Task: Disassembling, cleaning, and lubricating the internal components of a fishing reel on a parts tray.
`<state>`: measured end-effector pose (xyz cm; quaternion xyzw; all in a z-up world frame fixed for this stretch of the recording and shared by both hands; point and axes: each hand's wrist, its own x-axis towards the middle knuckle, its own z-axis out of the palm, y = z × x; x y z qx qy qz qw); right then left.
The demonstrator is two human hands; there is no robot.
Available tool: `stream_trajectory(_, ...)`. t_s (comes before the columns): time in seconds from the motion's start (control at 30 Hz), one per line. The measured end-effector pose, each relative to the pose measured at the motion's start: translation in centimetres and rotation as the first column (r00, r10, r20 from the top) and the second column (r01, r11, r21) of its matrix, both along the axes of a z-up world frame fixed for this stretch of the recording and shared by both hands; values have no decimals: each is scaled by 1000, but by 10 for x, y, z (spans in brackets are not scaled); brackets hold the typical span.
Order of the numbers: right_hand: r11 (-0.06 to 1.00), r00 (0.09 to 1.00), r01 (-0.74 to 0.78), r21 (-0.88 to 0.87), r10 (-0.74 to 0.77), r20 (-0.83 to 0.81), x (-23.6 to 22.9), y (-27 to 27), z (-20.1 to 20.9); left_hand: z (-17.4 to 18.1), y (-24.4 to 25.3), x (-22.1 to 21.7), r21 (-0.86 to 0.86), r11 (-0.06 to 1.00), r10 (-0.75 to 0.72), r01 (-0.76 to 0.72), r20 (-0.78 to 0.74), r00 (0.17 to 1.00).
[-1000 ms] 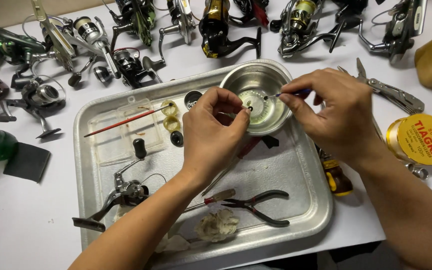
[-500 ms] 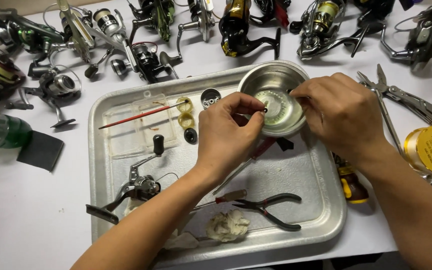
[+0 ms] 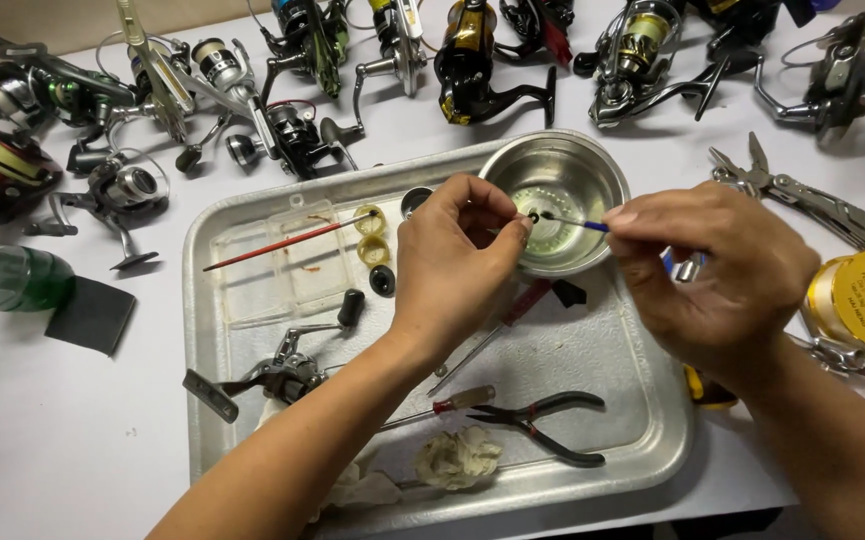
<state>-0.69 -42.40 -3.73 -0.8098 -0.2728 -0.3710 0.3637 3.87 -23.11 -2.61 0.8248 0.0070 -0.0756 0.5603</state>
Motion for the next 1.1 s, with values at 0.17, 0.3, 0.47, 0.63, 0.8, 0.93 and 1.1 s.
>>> stream_trajectory(0.17, 985, 998, 41, -169, -31, 63, 3, 1, 1, -2, -5, 2, -28, 1000, -3, 1, -43, 999)
stream_trajectory(0.3, 993, 997, -13, -116, 21, 70, 0, 1, 2, -6, -6, 4, -52, 999, -5, 2, -46, 999)
stream_trajectory(0.47, 988, 997, 17, -155, -4, 82, 0, 2, 4, -8, -7, 6, -95, 995, -3, -1, -43, 999)
stream_trajectory(0.63, 987, 998, 27, -159, -17, 62, 1, 2, 3, -6, -7, 6, -81, 997, -8, 4, -49, 999)
stream_trajectory(0.8, 985, 999, 22, -173, -14, 47, 2, 4, 5, -2, -8, 6, -79, 997, -20, 16, -50, 999)
stream_trajectory(0.93, 988, 998, 51, -148, -46, 37, 3, 4, 6, -4, -8, 7, -44, 999, -13, 13, -6, 1000)
stream_trajectory(1.1, 987, 996, 86, -135, -89, -17, 6, -3, 4, -1, -8, 6, -28, 999, -43, 46, 103, 994)
